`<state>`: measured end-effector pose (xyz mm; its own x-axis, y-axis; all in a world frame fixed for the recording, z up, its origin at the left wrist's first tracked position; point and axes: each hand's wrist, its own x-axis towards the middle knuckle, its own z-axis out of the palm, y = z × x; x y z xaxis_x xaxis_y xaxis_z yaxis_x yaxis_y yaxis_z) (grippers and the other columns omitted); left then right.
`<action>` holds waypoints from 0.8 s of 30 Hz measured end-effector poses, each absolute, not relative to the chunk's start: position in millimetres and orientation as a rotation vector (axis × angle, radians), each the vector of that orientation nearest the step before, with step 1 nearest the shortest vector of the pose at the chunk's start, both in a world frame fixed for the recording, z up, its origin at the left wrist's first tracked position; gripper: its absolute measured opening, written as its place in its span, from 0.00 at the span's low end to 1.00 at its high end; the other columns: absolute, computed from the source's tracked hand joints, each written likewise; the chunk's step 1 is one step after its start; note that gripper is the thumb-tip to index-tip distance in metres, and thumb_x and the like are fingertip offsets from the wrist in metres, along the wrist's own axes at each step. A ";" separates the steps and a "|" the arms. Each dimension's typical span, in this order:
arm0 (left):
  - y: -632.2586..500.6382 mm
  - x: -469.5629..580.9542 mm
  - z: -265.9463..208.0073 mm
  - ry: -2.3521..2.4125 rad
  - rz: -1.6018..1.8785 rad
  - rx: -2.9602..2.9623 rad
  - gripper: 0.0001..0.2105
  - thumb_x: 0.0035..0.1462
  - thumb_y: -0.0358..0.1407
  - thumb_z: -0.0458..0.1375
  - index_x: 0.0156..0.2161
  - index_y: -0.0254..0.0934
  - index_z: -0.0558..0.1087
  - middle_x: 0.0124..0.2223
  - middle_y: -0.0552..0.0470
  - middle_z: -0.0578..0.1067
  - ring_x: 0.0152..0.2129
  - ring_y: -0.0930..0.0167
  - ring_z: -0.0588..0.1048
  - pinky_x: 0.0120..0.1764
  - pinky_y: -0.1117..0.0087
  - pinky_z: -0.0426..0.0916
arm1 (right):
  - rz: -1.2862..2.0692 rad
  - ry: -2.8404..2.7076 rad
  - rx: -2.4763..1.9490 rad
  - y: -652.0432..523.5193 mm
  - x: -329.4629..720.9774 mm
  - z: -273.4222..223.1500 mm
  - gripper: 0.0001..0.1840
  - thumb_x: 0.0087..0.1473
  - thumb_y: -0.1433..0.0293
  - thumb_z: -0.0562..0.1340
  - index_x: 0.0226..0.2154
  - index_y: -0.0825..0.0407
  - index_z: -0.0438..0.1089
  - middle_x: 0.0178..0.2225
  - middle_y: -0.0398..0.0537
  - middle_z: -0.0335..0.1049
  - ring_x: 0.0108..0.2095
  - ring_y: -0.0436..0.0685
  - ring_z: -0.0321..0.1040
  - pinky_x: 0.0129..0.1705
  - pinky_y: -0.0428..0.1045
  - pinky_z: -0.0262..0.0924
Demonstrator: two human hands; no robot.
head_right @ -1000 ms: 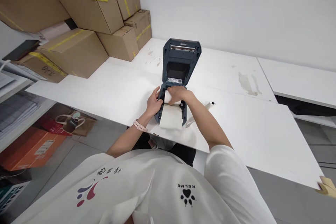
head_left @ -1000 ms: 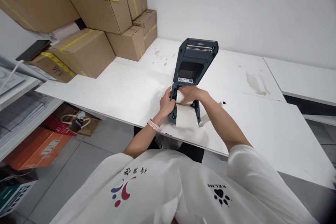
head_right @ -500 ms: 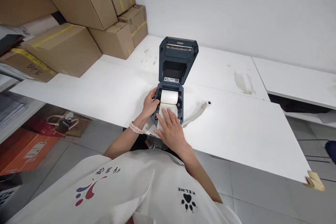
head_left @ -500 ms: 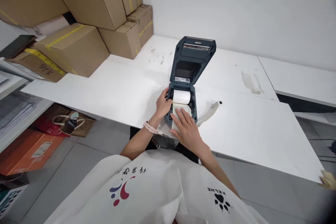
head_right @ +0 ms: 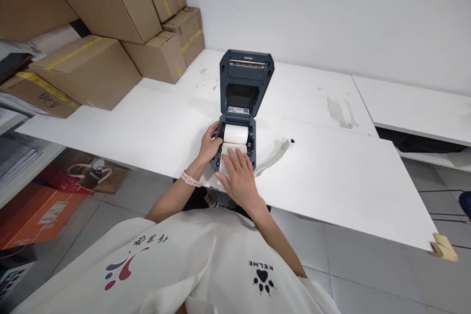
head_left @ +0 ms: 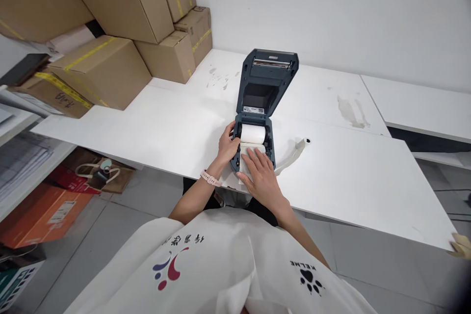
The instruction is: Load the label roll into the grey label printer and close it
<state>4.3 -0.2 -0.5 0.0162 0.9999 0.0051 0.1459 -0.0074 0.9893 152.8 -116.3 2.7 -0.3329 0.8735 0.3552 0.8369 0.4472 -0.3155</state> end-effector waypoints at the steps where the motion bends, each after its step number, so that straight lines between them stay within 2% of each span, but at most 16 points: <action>1: 0.1 4.3 -1.0 1.305 1.127 1.334 0.34 0.56 0.27 0.51 0.69 0.42 0.63 0.71 0.46 0.68 0.66 0.62 0.70 0.63 0.61 0.70 | 0.095 -2.227 -1.434 -116.5 152.5 2.6 0.32 0.72 0.54 0.52 0.73 0.43 0.56 0.71 0.57 0.63 0.74 0.74 0.54 0.70 0.74 0.55; 8: -1.1 4.2 3.9 1.277 1.126 1.280 0.33 0.58 0.28 0.53 0.70 0.40 0.62 0.73 0.44 0.66 0.68 0.60 0.67 0.66 0.60 0.67 | 0.113 -2.273 -1.461 -115.2 152.3 10.2 0.30 0.71 0.54 0.53 0.68 0.48 0.63 0.70 0.59 0.64 0.72 0.75 0.56 0.69 0.72 0.57; 13: -32.0 0.9 7.7 1.233 1.031 1.166 0.33 0.67 0.44 0.56 0.74 0.50 0.54 0.79 0.52 0.53 0.75 0.61 0.55 0.71 0.59 0.61 | 0.236 -2.273 -1.426 -117.9 158.3 15.0 0.30 0.70 0.51 0.54 0.65 0.48 0.68 0.69 0.59 0.65 0.71 0.76 0.57 0.68 0.73 0.59; 16: -62.5 -4.3 4.2 1.240 0.955 1.095 0.42 0.63 0.50 0.62 0.76 0.52 0.48 0.79 0.52 0.51 0.75 0.57 0.57 0.69 0.56 0.65 | 0.373 -2.067 -1.315 -95.6 180.1 31.2 0.27 0.70 0.51 0.54 0.64 0.42 0.69 0.65 0.55 0.71 0.67 0.70 0.65 0.66 0.70 0.64; 18: -78.6 -8.7 2.1 1.199 0.923 1.082 0.47 0.59 0.50 0.66 0.77 0.52 0.46 0.79 0.50 0.52 0.73 0.54 0.60 0.67 0.56 0.69 | 0.328 -1.800 -1.301 -55.5 201.7 50.3 0.29 0.70 0.49 0.54 0.67 0.40 0.64 0.66 0.53 0.69 0.68 0.67 0.64 0.69 0.67 0.61; 20: -87.4 -12.7 1.9 1.163 0.903 1.079 0.50 0.58 0.49 0.68 0.77 0.50 0.45 0.78 0.48 0.55 0.71 0.54 0.63 0.65 0.56 0.70 | 0.280 -1.592 -1.296 3.5 223.8 72.2 0.35 0.69 0.44 0.50 0.72 0.37 0.55 0.71 0.50 0.60 0.74 0.67 0.53 0.72 0.69 0.54; 22: -89.2 -15.6 3.3 1.151 0.894 1.081 0.50 0.57 0.47 0.68 0.77 0.48 0.46 0.77 0.46 0.58 0.70 0.54 0.65 0.65 0.57 0.70 | 0.394 -1.549 -1.232 67.0 240.7 92.8 0.41 0.68 0.38 0.41 0.75 0.35 0.43 0.75 0.45 0.52 0.77 0.66 0.45 0.73 0.69 0.52; 24: -87.3 -18.7 4.6 1.142 0.882 1.085 0.50 0.56 0.45 0.69 0.77 0.45 0.47 0.77 0.45 0.59 0.70 0.54 0.65 0.65 0.57 0.69 | 0.599 -1.630 -1.175 114.1 248.6 109.5 0.48 0.63 0.33 0.30 0.76 0.35 0.40 0.74 0.45 0.52 0.76 0.67 0.46 0.71 0.68 0.55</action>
<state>-18.7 -87.3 4.6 0.2126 0.9436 -0.2538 -0.0066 0.2612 0.9653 248.6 114.1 109.5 -0.0305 0.9015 0.4316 0.4073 0.4056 -0.8183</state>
